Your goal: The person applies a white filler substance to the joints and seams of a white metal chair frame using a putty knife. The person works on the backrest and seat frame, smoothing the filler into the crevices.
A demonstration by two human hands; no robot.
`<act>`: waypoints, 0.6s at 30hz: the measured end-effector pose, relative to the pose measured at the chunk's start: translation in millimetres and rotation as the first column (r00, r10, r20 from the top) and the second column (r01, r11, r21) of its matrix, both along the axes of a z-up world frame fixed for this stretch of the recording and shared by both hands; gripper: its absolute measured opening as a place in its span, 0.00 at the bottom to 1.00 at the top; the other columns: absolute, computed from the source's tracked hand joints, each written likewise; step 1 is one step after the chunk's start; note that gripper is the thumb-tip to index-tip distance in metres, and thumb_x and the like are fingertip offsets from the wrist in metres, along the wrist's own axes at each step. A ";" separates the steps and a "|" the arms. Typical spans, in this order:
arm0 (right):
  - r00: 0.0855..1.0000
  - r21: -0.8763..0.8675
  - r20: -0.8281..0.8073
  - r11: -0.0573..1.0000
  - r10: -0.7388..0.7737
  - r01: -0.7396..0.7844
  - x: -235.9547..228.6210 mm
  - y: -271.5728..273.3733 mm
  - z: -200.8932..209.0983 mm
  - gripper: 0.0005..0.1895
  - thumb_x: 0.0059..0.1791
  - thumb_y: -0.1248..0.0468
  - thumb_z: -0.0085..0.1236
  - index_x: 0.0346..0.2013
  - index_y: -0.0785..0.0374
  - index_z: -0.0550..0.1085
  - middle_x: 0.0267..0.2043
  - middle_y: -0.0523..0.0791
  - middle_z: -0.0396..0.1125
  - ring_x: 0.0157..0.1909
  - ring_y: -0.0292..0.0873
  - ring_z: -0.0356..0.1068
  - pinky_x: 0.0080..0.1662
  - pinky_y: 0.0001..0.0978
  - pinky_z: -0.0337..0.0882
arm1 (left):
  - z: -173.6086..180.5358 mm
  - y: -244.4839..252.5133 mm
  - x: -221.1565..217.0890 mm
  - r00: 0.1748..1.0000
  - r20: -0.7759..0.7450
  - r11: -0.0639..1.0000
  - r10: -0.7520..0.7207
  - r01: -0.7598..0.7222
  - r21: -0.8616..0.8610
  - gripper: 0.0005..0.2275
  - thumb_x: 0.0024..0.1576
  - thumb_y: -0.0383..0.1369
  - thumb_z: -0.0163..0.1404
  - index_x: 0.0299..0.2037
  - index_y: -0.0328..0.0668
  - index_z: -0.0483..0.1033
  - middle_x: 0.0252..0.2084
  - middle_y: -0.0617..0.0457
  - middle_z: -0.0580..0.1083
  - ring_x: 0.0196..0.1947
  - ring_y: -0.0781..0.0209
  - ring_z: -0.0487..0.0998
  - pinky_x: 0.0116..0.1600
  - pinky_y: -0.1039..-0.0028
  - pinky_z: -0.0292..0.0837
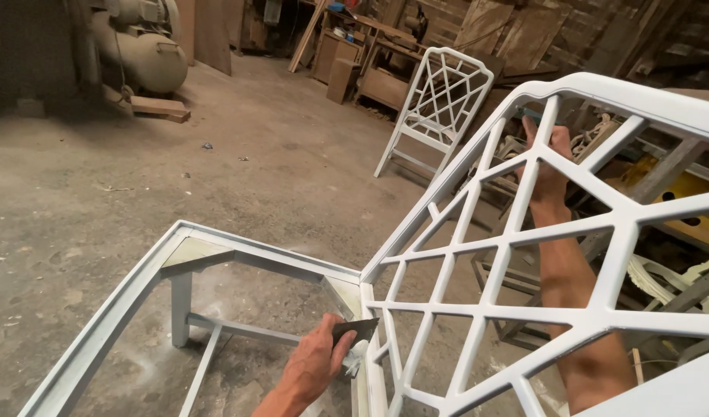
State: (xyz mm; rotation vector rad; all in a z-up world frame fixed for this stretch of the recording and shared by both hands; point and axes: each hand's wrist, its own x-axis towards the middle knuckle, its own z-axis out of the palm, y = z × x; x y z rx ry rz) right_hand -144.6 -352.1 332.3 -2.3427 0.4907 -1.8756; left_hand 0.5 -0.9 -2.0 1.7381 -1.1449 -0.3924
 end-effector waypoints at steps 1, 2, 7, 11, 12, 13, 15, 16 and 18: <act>0.992 -0.065 0.085 0.994 0.095 -0.090 1.3 -3.1 -0.5 0.23 0.63 0.59 0.64 0.31 0.58 0.61 0.26 0.40 0.56 0.28 0.34 0.56 0.35 0.32 0.60 | -0.4 -0.9 -0.6 1.000 -0.004 1.000 -0.001 0.001 0.007 0.13 0.63 0.49 0.47 0.48 0.54 0.65 0.42 0.46 0.81 0.39 0.37 0.80 0.40 0.52 0.71; 0.992 -0.062 0.087 0.994 0.092 -0.087 -0.3 -11.6 -1.7 0.23 0.63 0.59 0.64 0.31 0.58 0.61 0.26 0.40 0.56 0.28 0.34 0.56 0.35 0.32 0.60 | 0.6 0.6 -0.4 1.000 -0.002 1.000 -0.004 0.004 0.010 0.13 0.63 0.49 0.47 0.48 0.54 0.65 0.42 0.46 0.81 0.39 0.37 0.80 0.40 0.52 0.71; 0.999 0.019 0.012 0.999 0.036 -0.036 -4.4 -8.1 -4.0 0.20 0.62 0.55 0.61 0.34 0.58 0.63 0.27 0.38 0.54 0.30 0.34 0.55 0.36 0.32 0.60 | -5.1 -3.0 3.6 0.999 0.003 0.996 -0.036 0.036 -0.081 0.12 0.64 0.45 0.47 0.47 0.51 0.64 0.36 0.44 0.80 0.32 0.38 0.78 0.38 0.56 0.70; 0.984 -0.004 -0.052 0.985 0.170 -0.170 -14.5 -36.7 -12.6 0.12 0.52 0.70 0.58 0.38 0.64 0.62 0.44 0.50 0.67 0.43 0.39 0.67 0.41 0.32 0.66 | -5.1 -3.2 6.5 1.000 0.009 0.998 -0.018 0.019 -0.057 0.12 0.64 0.47 0.47 0.47 0.52 0.65 0.37 0.43 0.80 0.35 0.33 0.78 0.40 0.55 0.70; 0.989 -0.085 -0.033 0.986 0.144 -0.146 -17.2 -30.1 -14.2 0.12 0.56 0.68 0.60 0.36 0.63 0.64 0.38 0.48 0.66 0.40 0.38 0.66 0.42 0.33 0.66 | -5.9 -3.6 7.8 1.000 0.007 0.999 -0.022 0.022 -0.045 0.11 0.64 0.46 0.46 0.47 0.52 0.64 0.35 0.45 0.79 0.33 0.36 0.78 0.39 0.56 0.70; 0.993 -0.165 -0.013 0.979 0.120 -0.120 -19.6 -22.9 -15.8 0.15 0.60 0.66 0.63 0.34 0.61 0.66 0.33 0.46 0.65 0.38 0.38 0.65 0.43 0.34 0.67 | -6.6 -3.5 9.3 1.000 0.006 0.999 -0.025 0.025 -0.032 0.11 0.65 0.46 0.46 0.46 0.52 0.63 0.34 0.46 0.78 0.32 0.38 0.77 0.39 0.57 0.70; 0.995 -0.293 -0.034 0.953 -0.094 0.080 -42.3 -31.4 -37.1 0.06 0.58 0.65 0.60 0.41 0.65 0.74 0.33 0.49 0.70 0.38 0.43 0.69 0.44 0.39 0.69 | 3.6 0.4 7.3 1.000 0.007 0.999 -0.026 0.026 -0.042 0.11 0.65 0.46 0.46 0.46 0.51 0.63 0.34 0.46 0.79 0.32 0.40 0.79 0.39 0.57 0.71; 0.953 -0.406 -0.033 0.875 -0.302 0.263 -53.6 -34.3 -50.6 0.11 0.57 0.64 0.57 0.47 0.69 0.82 0.34 0.53 0.74 0.38 0.49 0.73 0.46 0.43 0.70 | 6.8 5.5 5.2 1.000 0.003 0.999 -0.024 0.024 -0.040 0.11 0.65 0.45 0.46 0.45 0.50 0.63 0.34 0.45 0.80 0.32 0.42 0.81 0.38 0.57 0.72; 0.958 -0.338 -0.043 0.906 -0.283 0.253 -76.5 -9.6 -76.6 0.12 0.57 0.68 0.55 0.56 0.63 0.78 0.42 0.53 0.71 0.44 0.52 0.71 0.50 0.43 0.69 | 5.0 4.7 8.1 1.000 0.005 0.999 -0.012 0.013 -0.042 0.11 0.65 0.46 0.45 0.46 0.51 0.64 0.34 0.45 0.80 0.33 0.39 0.80 0.39 0.56 0.71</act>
